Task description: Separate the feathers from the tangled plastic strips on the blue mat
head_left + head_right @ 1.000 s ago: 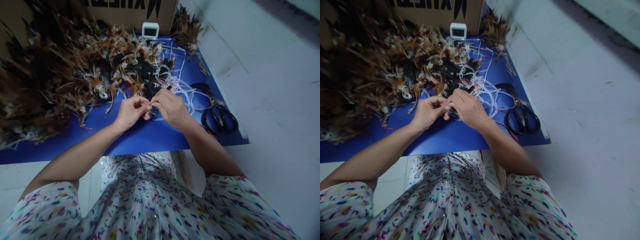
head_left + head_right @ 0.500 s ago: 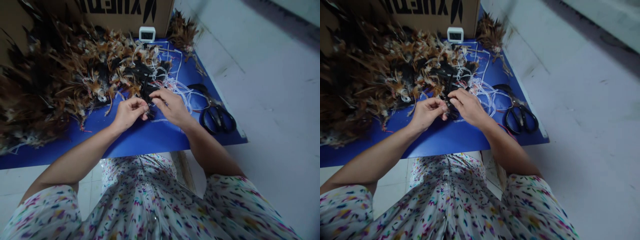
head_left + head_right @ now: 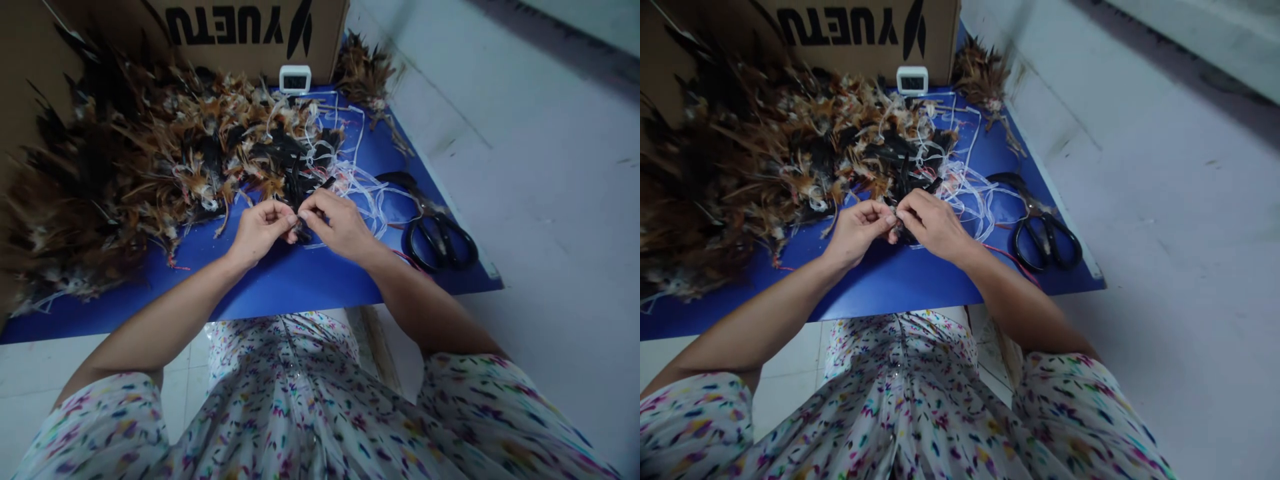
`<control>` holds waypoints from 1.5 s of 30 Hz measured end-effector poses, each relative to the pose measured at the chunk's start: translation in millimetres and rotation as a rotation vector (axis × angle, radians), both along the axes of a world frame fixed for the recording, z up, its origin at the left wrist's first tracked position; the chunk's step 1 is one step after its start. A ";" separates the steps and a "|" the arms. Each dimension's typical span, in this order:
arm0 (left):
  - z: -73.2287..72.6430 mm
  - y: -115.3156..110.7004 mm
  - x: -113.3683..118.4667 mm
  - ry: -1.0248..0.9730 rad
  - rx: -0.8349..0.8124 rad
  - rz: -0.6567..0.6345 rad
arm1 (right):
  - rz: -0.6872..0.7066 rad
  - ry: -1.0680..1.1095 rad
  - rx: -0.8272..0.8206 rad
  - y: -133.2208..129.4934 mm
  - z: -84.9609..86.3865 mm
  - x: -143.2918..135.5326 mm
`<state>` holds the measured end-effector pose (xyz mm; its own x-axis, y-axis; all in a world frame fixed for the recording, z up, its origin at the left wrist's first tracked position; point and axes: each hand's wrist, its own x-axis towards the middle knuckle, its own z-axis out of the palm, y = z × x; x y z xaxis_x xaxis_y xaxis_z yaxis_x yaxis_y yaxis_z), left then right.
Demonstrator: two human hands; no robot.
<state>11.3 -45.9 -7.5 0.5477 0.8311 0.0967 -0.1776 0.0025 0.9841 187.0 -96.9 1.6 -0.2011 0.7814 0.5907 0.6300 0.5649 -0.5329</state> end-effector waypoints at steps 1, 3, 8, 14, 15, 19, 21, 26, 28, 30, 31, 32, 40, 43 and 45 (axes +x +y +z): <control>0.4 0.0 -0.3 -0.001 -0.013 0.005 | 0.000 -0.001 0.013 0.0 -0.7 -0.6; 1.5 -0.2 -0.7 -0.006 -0.048 0.013 | 0.004 -0.013 0.045 0.0 -1.8 -1.7; 4.9 -1.6 -0.4 -0.018 -0.177 0.044 | 0.013 -0.074 0.099 -0.4 -3.0 -3.5; 6.9 -0.2 0.4 0.008 -0.256 0.100 | 0.054 -0.077 0.078 0.1 -2.6 -2.2; 6.9 0.6 0.2 0.015 -0.254 0.108 | 0.060 -0.050 0.054 0.5 -2.2 -1.6; 6.6 3.7 -1.3 0.046 -0.222 0.111 | 0.072 0.053 -0.072 2.7 -1.9 1.0; 6.0 4.8 -2.0 0.056 -0.207 0.106 | 0.090 0.049 -0.160 3.8 -3.5 1.7; 2.3 7.0 -3.4 0.076 -0.168 0.064 | 0.111 -0.013 -0.253 6.3 -11.2 -0.4; 1.3 8.2 -4.4 0.086 -0.133 0.059 | 0.103 -0.026 -0.240 6.9 -13.2 -1.9; 1.7 9.6 -5.8 0.101 -0.077 0.073 | 0.087 -0.030 -0.231 7.2 -13.5 -3.3; 2.6 10.2 -6.7 0.111 -0.044 0.082 | 0.078 -0.032 -0.218 7.3 -13.1 -4.0; 3.7 10.7 -7.7 0.118 -0.011 0.091 | 0.069 -0.038 -0.197 7.4 -12.4 -4.6; 13.5 11.3 -12.4 0.168 0.203 0.192 | -0.013 -0.262 0.046 12.3 -2.2 -9.1; 16.0 12.0 -13.7 0.216 0.319 0.253 | -0.040 -0.316 0.098 15.3 3.1 -11.8; 17.5 12.7 -15.5 0.256 0.412 0.321 | -0.045 -0.317 0.108 16.5 8.2 -14.6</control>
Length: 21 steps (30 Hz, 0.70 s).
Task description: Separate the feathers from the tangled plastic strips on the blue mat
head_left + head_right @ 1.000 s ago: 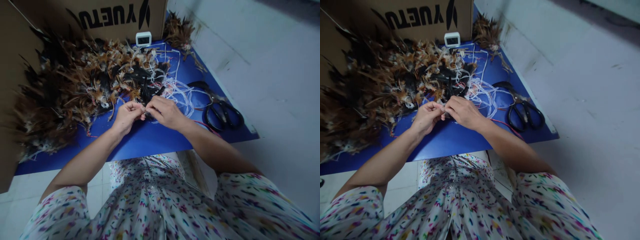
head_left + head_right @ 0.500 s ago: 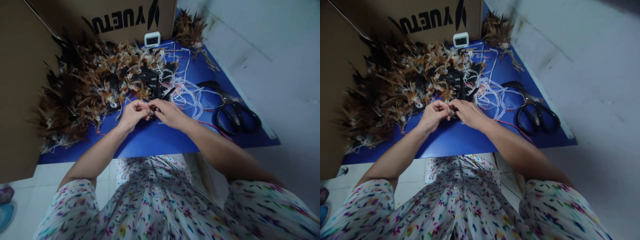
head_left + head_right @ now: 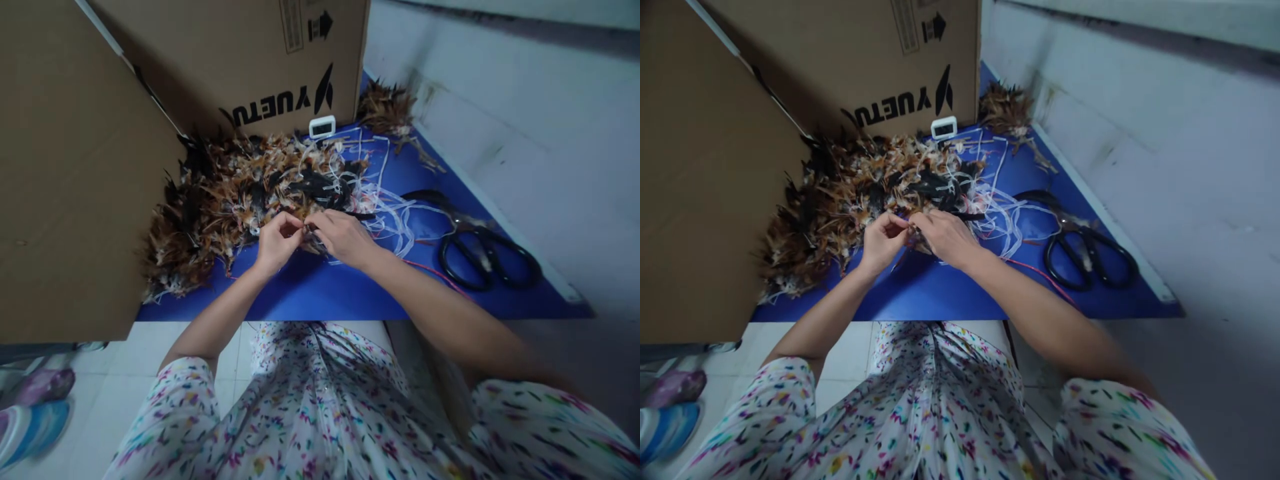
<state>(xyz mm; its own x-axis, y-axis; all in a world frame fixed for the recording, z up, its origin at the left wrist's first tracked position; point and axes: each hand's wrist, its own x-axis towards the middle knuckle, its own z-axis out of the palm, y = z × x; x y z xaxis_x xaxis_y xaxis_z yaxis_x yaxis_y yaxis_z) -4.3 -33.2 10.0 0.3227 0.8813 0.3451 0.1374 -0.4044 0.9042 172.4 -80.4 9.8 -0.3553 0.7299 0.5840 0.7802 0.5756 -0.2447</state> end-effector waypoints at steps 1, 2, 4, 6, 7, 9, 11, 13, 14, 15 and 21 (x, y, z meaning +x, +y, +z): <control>0.6 0.3 -1.3 0.018 0.046 0.030 | 0.002 0.005 -0.006 0.3 3.0 -1.8; 0.9 0.5 -2.9 0.033 0.090 0.055 | 0.003 0.013 -0.017 0.4 6.2 -3.8; 0.6 0.5 -6.6 0.042 0.164 0.092 | -0.002 0.041 -0.052 0.4 12.6 -8.6; -1.1 0.3 -10.7 0.032 0.211 0.134 | -0.009 0.094 -0.091 0.9 18.0 -14.1; -2.5 0.2 -12.8 0.023 0.222 0.159 | -0.014 0.133 -0.111 1.7 20.0 -17.1; -5.8 0.5 -16.5 0.004 0.221 0.198 | -0.032 0.222 -0.153 4.7 22.8 -23.2; -9.6 1.7 -19.6 -0.014 0.214 0.219 | -0.063 0.298 -0.204 9.3 23.8 -29.3; -13.6 3.6 -21.9 -0.018 0.211 0.230 | -0.093 0.337 -0.249 14.3 23.3 -34.8; -15.6 4.7 -22.8 -0.013 0.215 0.236 | -0.103 0.343 -0.264 16.6 22.5 -37.1; -17.5 5.7 -23.6 -0.005 0.220 0.241 | -0.110 0.343 -0.275 18.5 21.4 -39.0; -26.1 8.2 -25.7 0.022 0.244 0.245 | -0.124 0.404 -0.376 22.7 12.3 -41.7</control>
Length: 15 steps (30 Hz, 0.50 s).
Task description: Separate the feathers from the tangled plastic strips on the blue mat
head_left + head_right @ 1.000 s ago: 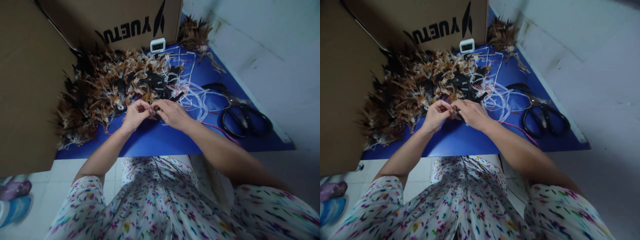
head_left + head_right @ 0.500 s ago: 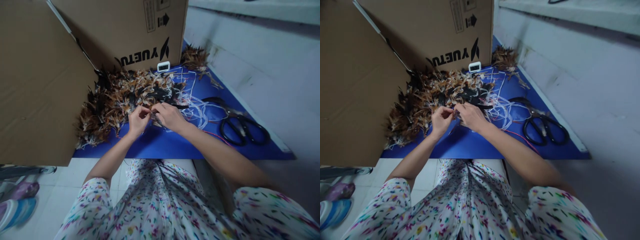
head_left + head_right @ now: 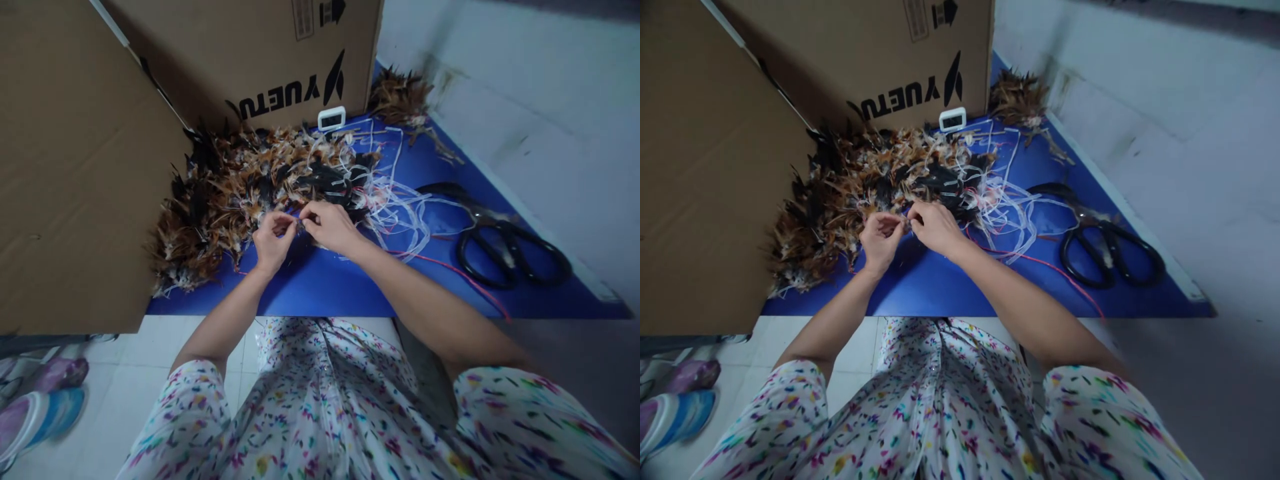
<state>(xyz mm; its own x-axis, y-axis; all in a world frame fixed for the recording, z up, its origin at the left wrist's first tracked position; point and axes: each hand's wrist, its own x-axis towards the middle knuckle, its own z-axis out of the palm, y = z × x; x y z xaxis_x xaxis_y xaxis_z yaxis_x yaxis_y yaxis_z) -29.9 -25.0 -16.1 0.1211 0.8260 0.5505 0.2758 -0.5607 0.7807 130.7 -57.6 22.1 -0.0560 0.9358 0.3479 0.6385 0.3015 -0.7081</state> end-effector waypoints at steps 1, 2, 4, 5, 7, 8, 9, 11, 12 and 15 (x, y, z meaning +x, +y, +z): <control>-0.7 -0.2 0.0 0.002 -0.004 -0.001 | 0.003 0.016 -0.019 0.0 -1.0 0.5; -1.2 -0.4 0.0 0.004 -0.009 -0.003 | 0.003 0.026 -0.036 0.0 -1.7 0.9; -1.7 -0.8 0.1 0.002 -0.014 -0.008 | -0.003 0.034 -0.064 0.3 -2.2 1.6; -1.8 -1.0 0.1 -0.002 -0.013 -0.012 | -0.006 0.037 -0.077 0.6 -2.2 1.8; -1.9 -1.1 -0.2 -0.012 -0.005 -0.022 | -0.005 0.049 -0.103 1.5 -1.9 1.9; -1.9 -1.1 -0.4 -0.012 -0.001 -0.024 | 0.002 0.058 -0.113 2.0 -1.9 1.9; -1.9 -1.1 -0.6 -0.007 -0.001 -0.025 | 0.012 0.070 -0.122 2.6 -2.1 2.0; -2.0 -1.0 -0.9 0.011 -0.006 -0.024 | 0.032 0.098 -0.139 3.8 -3.0 2.5; -2.2 -0.9 -0.8 0.021 -0.004 -0.026 | 0.042 0.111 -0.149 4.6 -3.9 2.9; -2.9 -0.5 -0.1 0.030 0.021 -0.050 | 0.056 0.143 -0.176 6.7 -7.3 4.2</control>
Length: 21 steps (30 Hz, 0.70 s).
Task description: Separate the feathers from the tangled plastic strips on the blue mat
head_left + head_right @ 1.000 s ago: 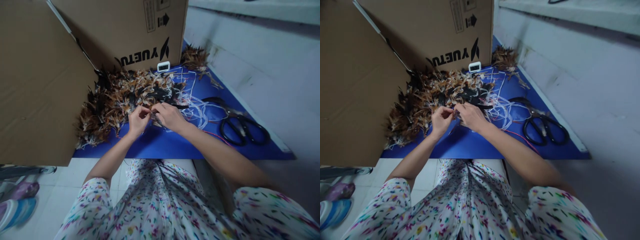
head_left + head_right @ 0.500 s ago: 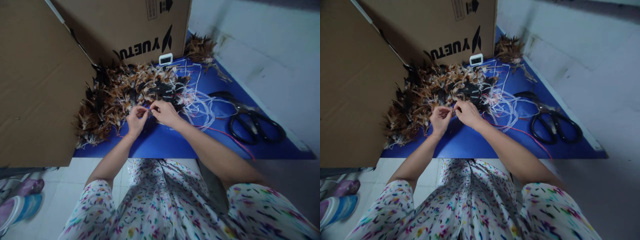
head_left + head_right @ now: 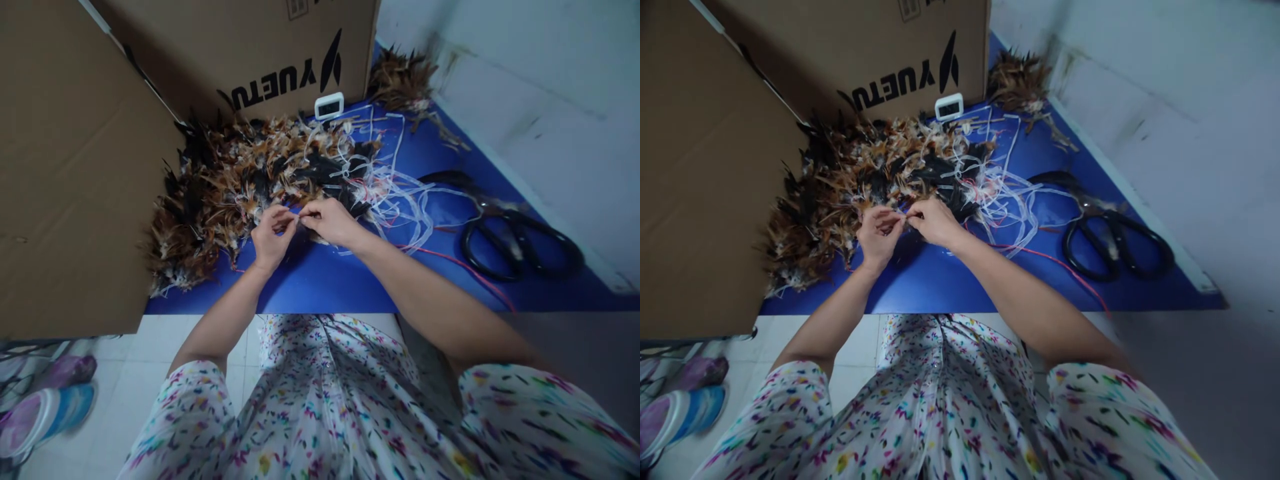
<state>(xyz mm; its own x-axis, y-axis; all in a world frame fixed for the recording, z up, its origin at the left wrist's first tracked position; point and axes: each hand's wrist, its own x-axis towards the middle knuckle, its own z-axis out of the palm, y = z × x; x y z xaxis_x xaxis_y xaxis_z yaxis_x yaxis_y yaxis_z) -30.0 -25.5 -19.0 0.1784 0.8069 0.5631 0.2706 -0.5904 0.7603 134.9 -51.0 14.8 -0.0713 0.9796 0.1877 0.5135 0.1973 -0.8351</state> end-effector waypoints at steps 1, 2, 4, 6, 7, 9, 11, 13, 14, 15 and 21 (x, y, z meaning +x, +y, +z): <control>-0.4 0.3 0.4 0.002 0.001 -0.008 | 0.000 0.007 -0.006 0.6 -1.1 0.3; -1.0 0.7 0.7 0.005 -0.005 -0.013 | -0.002 0.011 -0.012 0.9 -2.0 0.4; -2.3 1.7 1.1 0.011 -0.034 -0.012 | -0.013 0.008 -0.018 0.9 -2.5 -0.1; -3.7 2.8 1.2 0.014 -0.054 -0.007 | -0.026 -0.017 -0.016 -0.3 -1.1 -1.3; -4.2 3.2 1.2 0.013 -0.059 -0.006 | -0.034 -0.033 -0.014 -1.2 0.0 -2.1; -4.6 3.4 1.5 0.003 -0.060 -0.003 | -0.050 -0.063 -0.010 -3.3 2.1 -3.5; -4.0 2.6 2.1 -0.020 -0.059 -0.010 | -0.064 -0.091 0.013 -5.1 2.4 -4.5; -2.4 0.8 3.2 -0.044 -0.064 -0.019 | -0.074 -0.128 0.074 -6.3 0.4 -4.9; -1.5 -0.2 3.9 -0.053 -0.073 -0.018 | -0.075 -0.150 0.114 -6.7 -1.3 -4.9; -0.5 -1.2 4.7 -0.062 -0.088 -0.015 | -0.077 -0.174 0.156 -7.0 -3.2 -4.8; 4.2 -2.9 9.4 -0.152 -0.170 0.033 | -0.096 -0.380 0.345 -8.3 -12.2 -4.4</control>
<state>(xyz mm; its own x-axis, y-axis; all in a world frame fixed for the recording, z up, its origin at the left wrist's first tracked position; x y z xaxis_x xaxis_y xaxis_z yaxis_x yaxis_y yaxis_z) -20.7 -28.4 -14.8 0.0736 0.8963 0.4373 0.1623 -0.4434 0.8815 130.5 -59.3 2.6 -0.1101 0.8706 0.4795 0.7968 0.3657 -0.4810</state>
